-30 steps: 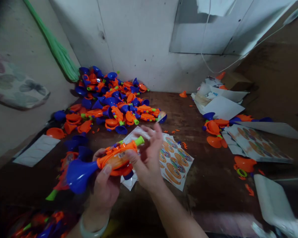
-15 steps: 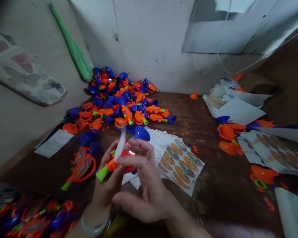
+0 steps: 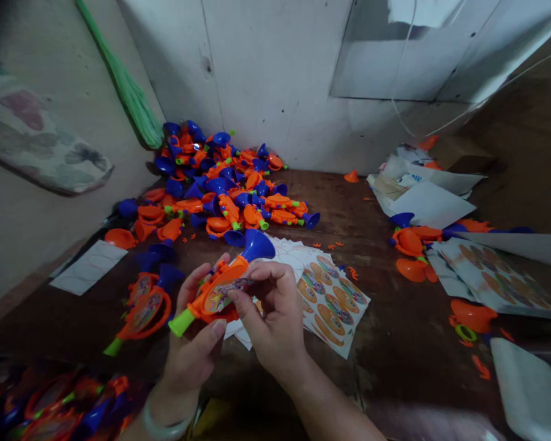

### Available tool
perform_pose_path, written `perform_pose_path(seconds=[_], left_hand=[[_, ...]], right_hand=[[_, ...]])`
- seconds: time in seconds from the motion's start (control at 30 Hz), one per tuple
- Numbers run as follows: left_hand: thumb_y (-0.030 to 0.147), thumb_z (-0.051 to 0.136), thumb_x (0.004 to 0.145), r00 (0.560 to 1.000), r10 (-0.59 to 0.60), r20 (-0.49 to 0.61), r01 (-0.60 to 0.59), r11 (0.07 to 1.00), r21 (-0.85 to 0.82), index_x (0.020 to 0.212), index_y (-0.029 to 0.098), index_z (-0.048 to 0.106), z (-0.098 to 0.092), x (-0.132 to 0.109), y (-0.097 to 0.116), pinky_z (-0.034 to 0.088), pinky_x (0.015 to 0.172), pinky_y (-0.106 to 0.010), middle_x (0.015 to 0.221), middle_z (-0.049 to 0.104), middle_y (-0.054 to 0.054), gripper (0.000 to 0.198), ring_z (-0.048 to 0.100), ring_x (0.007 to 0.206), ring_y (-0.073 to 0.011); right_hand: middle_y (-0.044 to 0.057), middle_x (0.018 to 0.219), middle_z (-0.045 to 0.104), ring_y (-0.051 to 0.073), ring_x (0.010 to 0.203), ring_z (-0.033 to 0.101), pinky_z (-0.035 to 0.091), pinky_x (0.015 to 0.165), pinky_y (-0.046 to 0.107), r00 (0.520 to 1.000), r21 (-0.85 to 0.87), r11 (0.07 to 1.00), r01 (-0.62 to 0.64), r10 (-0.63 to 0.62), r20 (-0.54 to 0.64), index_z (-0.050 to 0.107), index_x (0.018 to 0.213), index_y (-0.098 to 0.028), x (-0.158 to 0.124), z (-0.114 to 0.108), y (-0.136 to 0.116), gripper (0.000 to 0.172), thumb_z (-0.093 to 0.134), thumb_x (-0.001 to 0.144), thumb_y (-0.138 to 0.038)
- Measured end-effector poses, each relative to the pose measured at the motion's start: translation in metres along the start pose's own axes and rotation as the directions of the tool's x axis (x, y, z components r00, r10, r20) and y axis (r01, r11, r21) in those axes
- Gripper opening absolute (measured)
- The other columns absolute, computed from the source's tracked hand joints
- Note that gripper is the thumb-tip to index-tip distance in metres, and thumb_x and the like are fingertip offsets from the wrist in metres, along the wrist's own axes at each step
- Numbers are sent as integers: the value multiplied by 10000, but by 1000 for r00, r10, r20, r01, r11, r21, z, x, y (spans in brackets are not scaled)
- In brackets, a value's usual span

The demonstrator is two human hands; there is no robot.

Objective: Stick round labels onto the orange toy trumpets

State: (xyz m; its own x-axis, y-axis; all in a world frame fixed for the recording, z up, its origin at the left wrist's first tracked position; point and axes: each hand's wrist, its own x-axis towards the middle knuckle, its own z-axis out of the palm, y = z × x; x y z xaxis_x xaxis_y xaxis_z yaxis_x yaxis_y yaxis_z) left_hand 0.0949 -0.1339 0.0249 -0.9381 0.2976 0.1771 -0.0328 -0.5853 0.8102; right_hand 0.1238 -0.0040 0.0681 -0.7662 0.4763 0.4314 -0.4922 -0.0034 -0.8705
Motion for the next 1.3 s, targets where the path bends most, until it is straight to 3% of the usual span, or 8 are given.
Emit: perform_pose_path(seconds=[0.13, 0.53, 0.9, 1.3], left_hand=[[246, 916, 895, 999, 39, 15, -39, 999, -11, 1521, 332, 643, 1, 0, -1, 634, 1091, -373, 1466, 765, -119, 689, 798, 1261, -295], [299, 895, 917, 998, 11, -63, -9, 1000, 21, 1465, 287, 673, 0, 0, -2, 640, 1091, -416, 1445, 759, -144, 591, 783, 1271, -319], [304, 866, 932, 987, 0, -158, 1, 1000, 7, 1350, 269, 741, 7, 3, -1, 678, 987, -376, 1404, 776, -134, 438, 819, 1170, -296], [308, 880, 913, 981, 9, -195, 3, 998, 62, 1349, 285, 736, 2, 3, -4, 657, 1017, -367, 1427, 756, -111, 461, 794, 1203, -282]], right_hand=[[-31, 1046, 668, 113, 902, 702, 622, 779, 195, 999, -23, 999, 29, -29, 17, 631, 1101, -315, -4, 3, 3, 394, 803, 912, -14], [-30, 1041, 637, 114, 927, 696, 625, 795, 182, 992, -72, 990, 118, -114, 63, 607, 1127, -331, -6, 3, 5, 435, 759, 917, 18], [-31, 1056, 636, 111, 922, 698, 627, 783, 182, 992, -92, 989, 113, -106, 70, 601, 1149, -341, -8, 4, 10, 436, 757, 932, 3], [-27, 1045, 636, 113, 916, 696, 631, 794, 192, 991, -91, 990, 112, -104, 78, 596, 1153, -334, -8, 5, 12, 435, 748, 935, 10]])
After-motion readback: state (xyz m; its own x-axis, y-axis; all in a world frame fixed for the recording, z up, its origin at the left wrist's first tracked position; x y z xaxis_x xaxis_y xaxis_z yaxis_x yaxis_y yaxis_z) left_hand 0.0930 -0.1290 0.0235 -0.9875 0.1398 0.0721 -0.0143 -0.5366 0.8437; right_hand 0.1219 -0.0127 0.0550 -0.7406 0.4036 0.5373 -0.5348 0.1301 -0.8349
